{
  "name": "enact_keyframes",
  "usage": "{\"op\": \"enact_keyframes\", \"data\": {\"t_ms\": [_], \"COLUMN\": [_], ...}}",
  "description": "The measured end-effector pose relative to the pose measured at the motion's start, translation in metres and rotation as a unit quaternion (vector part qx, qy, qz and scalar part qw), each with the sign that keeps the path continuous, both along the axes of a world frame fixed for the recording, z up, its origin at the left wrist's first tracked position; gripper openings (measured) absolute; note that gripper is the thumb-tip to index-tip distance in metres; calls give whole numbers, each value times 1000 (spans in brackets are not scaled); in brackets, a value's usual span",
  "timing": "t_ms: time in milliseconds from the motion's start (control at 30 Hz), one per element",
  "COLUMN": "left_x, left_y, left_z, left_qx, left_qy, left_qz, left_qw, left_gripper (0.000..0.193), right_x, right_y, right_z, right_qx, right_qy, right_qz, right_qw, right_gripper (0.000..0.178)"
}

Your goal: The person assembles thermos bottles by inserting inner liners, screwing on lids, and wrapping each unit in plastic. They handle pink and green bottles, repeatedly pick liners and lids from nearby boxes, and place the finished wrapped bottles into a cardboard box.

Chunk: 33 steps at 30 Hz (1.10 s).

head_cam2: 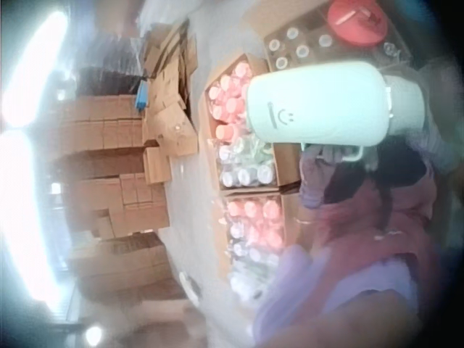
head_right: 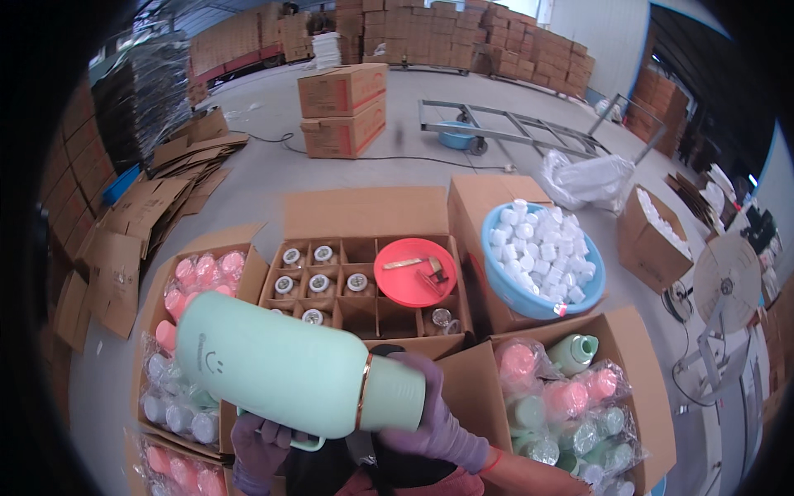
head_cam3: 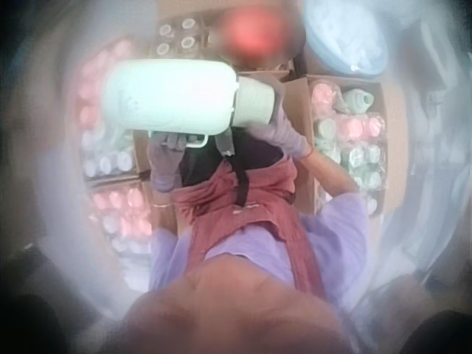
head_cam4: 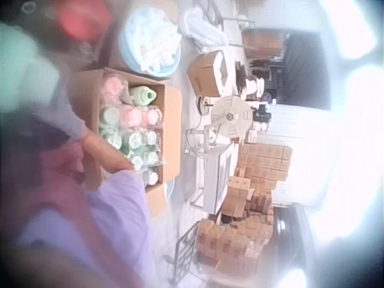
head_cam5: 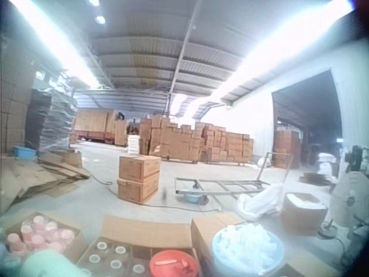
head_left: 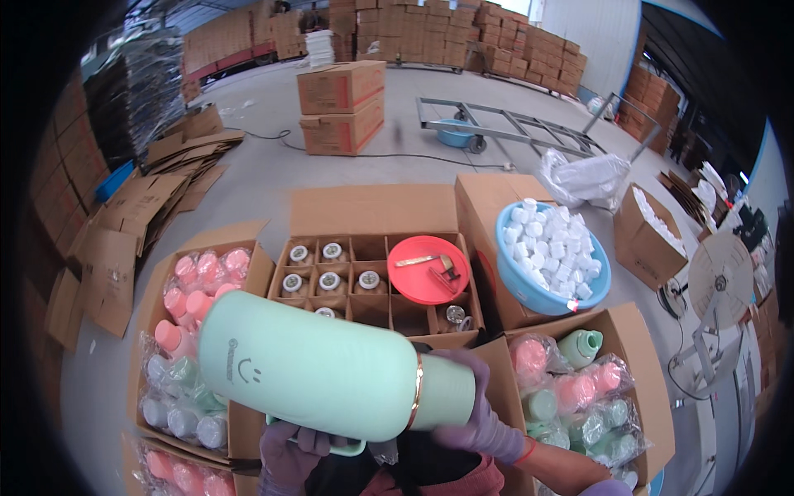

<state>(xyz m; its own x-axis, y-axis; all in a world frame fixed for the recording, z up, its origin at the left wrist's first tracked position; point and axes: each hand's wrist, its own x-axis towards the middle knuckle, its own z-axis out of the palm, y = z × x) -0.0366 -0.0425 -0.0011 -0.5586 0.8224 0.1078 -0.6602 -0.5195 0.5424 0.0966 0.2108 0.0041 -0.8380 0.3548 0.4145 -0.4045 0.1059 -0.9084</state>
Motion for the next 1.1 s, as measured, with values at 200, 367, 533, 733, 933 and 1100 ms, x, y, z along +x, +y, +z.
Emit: {"op": "enact_keyframes", "data": {"t_ms": [200, 367, 533, 733, 933, 1100], "left_x": [-57, -88, -20, 6, -8, -5], "left_y": [-25, -52, -84, -132, -73, -97], "left_z": [5, -18, 0, -18, 1, -5], "left_qx": [-422, -434, -477, -424, -376, -449], "left_qy": [576, 804, 677, 392, 596, 106], "left_qz": [210, 199, 110, -71, 98, -3], "left_qw": [668, 355, 550, 814, 703, 887], "left_gripper": [22, 49, 65, 86, 60, 65], "right_x": [-83, -165, -182, -179, -190, -135], "right_y": [44, 29, 6, 18, 24, 59], "right_z": [6, 4, 10, 9, 18, -38], "right_qx": [-431, -321, -157, 2, -140, -188], "right_qy": [-269, -287, -251, -327, -171, -369], "right_qz": [352, 261, 467, 496, 414, 249], "right_qw": [786, 864, 833, 805, 883, 875], "right_gripper": [63, 64, 69, 79, 71, 74]}}
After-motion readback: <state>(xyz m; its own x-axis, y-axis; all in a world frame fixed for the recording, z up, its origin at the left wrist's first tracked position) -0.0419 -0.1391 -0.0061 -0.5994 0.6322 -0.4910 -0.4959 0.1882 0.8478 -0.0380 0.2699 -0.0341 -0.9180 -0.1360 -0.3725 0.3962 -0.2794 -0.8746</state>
